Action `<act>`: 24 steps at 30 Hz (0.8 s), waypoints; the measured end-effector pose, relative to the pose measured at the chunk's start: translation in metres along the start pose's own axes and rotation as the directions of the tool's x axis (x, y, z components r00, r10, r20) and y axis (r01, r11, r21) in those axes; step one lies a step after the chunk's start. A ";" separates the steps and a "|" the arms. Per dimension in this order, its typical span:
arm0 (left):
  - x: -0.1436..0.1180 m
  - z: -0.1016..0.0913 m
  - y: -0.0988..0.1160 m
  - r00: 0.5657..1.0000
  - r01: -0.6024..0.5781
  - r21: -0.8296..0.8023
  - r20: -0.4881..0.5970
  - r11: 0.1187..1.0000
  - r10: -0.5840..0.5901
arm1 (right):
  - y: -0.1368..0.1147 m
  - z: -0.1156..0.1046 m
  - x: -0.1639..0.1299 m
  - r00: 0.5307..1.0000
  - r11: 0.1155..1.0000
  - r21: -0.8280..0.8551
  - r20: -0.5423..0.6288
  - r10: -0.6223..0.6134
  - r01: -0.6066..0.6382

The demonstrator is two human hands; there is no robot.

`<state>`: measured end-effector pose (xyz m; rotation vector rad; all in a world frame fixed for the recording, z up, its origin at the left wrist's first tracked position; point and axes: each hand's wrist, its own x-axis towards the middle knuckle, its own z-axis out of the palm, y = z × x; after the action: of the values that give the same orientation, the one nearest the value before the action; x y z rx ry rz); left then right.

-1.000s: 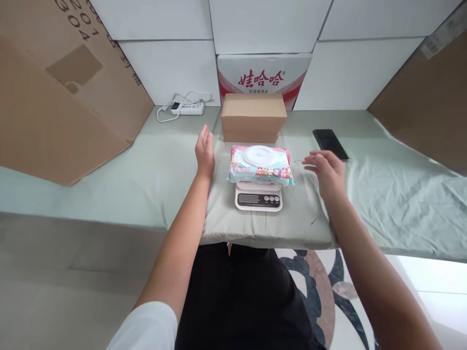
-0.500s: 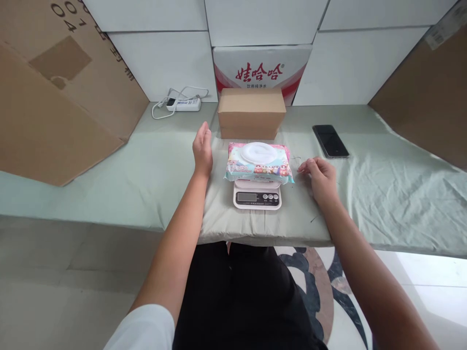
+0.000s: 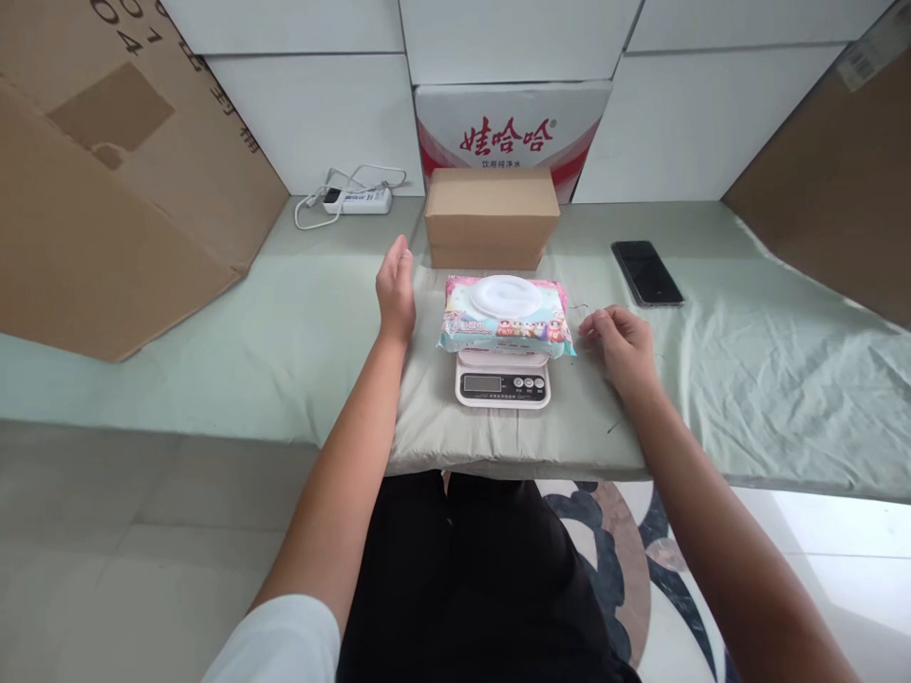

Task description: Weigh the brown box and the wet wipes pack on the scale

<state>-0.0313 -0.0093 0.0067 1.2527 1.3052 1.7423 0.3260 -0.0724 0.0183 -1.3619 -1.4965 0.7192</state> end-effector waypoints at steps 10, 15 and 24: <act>0.005 0.003 -0.008 1.000 0.009 0.015 0.008 1.000 -0.009 | -0.109 0.004 0.017 0.812 0.855 -0.117 0.400 -0.425 0.506; 0.004 0.002 -0.007 1.000 0.018 0.028 -0.023 0.999 -0.018 | -0.154 0.034 0.036 0.615 0.708 -0.359 0.777 -0.134 0.608; 0.009 0.001 -0.012 0.999 0.019 0.013 -0.028 1.000 -0.018 | -0.151 0.035 0.045 0.709 0.718 -0.453 0.701 -0.080 0.529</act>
<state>-0.0345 0.0025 -0.0014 1.2241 1.3424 1.7467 0.2366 -0.0538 0.1515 -1.2977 -2.6637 0.4669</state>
